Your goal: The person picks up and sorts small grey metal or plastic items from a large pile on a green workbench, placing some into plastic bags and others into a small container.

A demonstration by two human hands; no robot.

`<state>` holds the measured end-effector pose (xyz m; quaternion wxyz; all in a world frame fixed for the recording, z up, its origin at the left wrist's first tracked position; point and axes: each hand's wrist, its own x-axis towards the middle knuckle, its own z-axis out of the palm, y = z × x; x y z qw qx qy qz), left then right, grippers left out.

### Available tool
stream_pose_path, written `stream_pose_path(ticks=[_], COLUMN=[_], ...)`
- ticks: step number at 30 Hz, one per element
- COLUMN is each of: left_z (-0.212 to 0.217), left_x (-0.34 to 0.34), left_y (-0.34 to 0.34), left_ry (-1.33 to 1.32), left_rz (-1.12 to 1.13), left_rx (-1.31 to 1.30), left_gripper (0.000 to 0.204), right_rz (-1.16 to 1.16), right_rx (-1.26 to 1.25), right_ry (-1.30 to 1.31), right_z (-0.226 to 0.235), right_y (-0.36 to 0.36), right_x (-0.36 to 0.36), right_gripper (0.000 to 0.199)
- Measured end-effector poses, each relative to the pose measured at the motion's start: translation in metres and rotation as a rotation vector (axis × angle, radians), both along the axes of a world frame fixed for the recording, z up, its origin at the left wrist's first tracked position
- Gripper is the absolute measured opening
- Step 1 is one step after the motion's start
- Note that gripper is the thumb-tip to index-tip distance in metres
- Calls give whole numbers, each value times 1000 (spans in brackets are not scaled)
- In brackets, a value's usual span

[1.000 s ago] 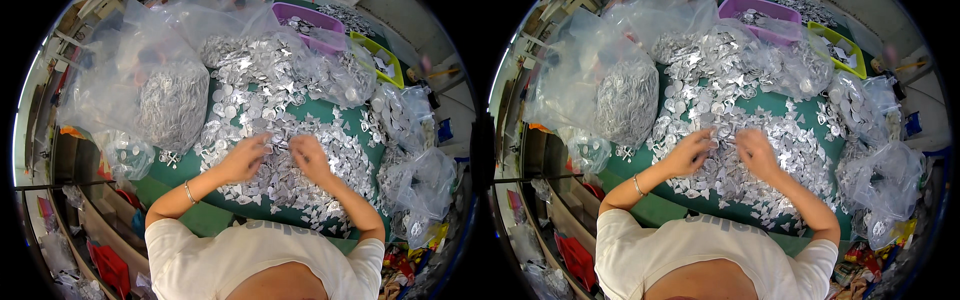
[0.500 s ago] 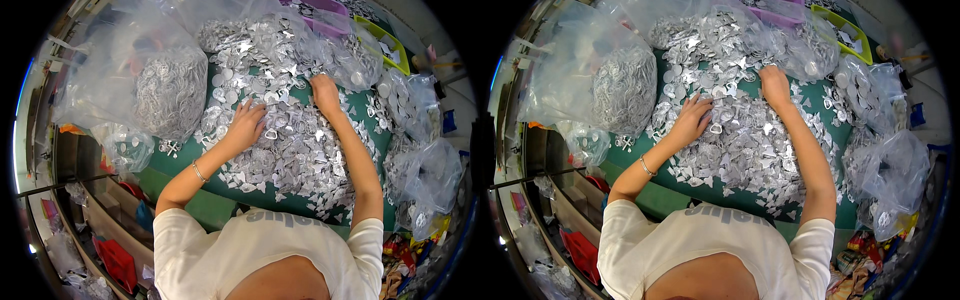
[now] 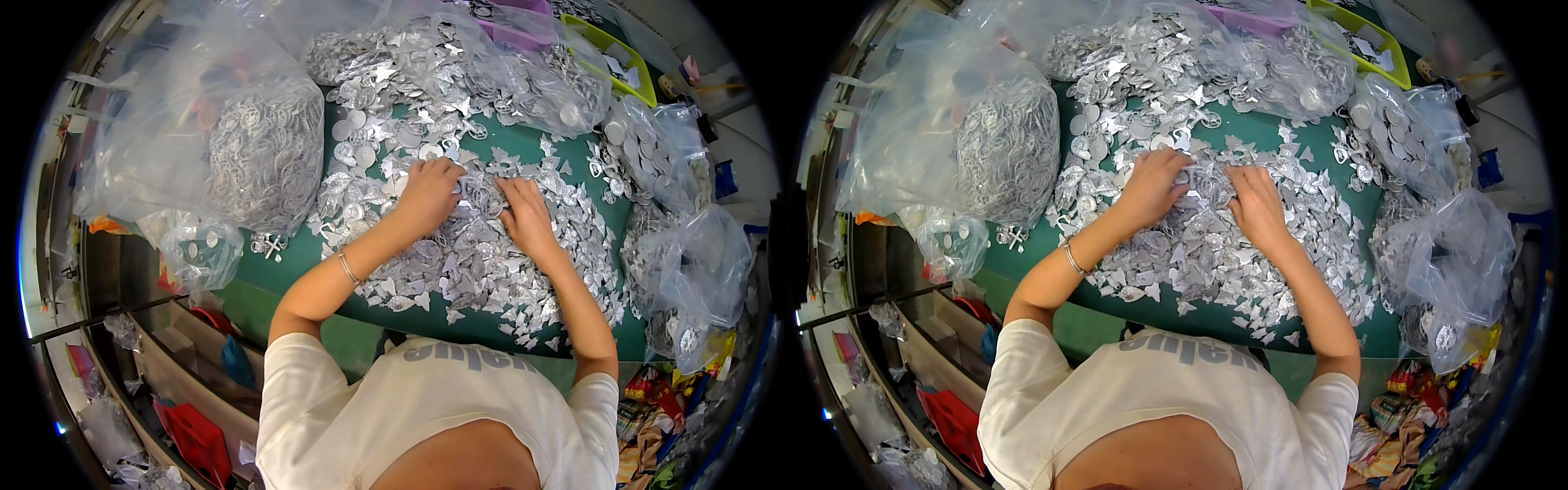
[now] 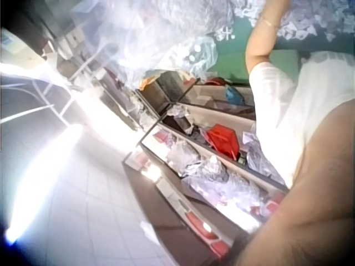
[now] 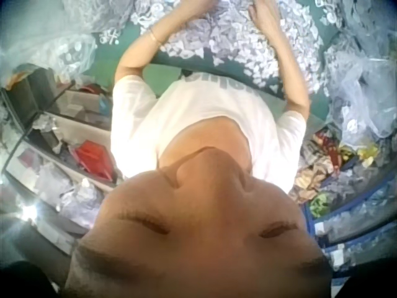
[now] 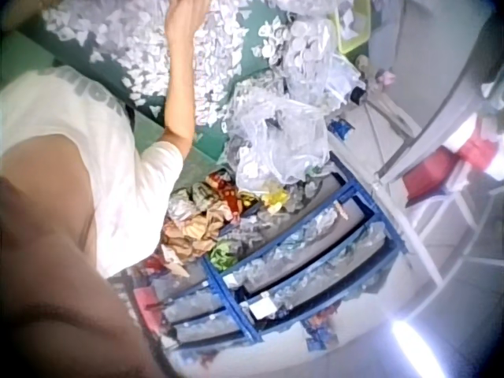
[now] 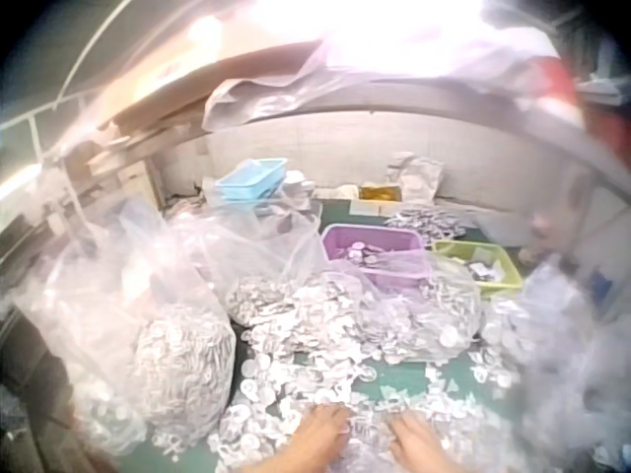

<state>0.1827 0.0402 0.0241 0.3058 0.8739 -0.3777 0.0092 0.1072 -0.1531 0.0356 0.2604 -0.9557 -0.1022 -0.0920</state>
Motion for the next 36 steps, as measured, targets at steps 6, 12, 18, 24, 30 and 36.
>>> stream_pose_path(ticks=[6,12,18,24,30,36], left_z=[-1,3,-8,11,5,-4], left_x=[1,-8,-11,-31,-36,-26], left_y=[19,55,80,66,58,76], left_ry=[170,22,-11,-78,-1,-48], left_rz=[73,263,377,229,83,129], left_rx=[-179,-283,-225,-175,-40,-90], left_gripper=[34,26,23,25,30,20], right_rz=[-87,-211,-223,-199,-228,-124], right_rx=[170,410,-36,-15,6,190], right_ry=[108,204,144,170,97,186], right_z=[-7,4,4,1,-8,7], right_y=[-8,-21,6,0,-10,-18], right_x=[-8,-3,14,8,-7,-23], right_gripper=[23,17,29,31,25,26])
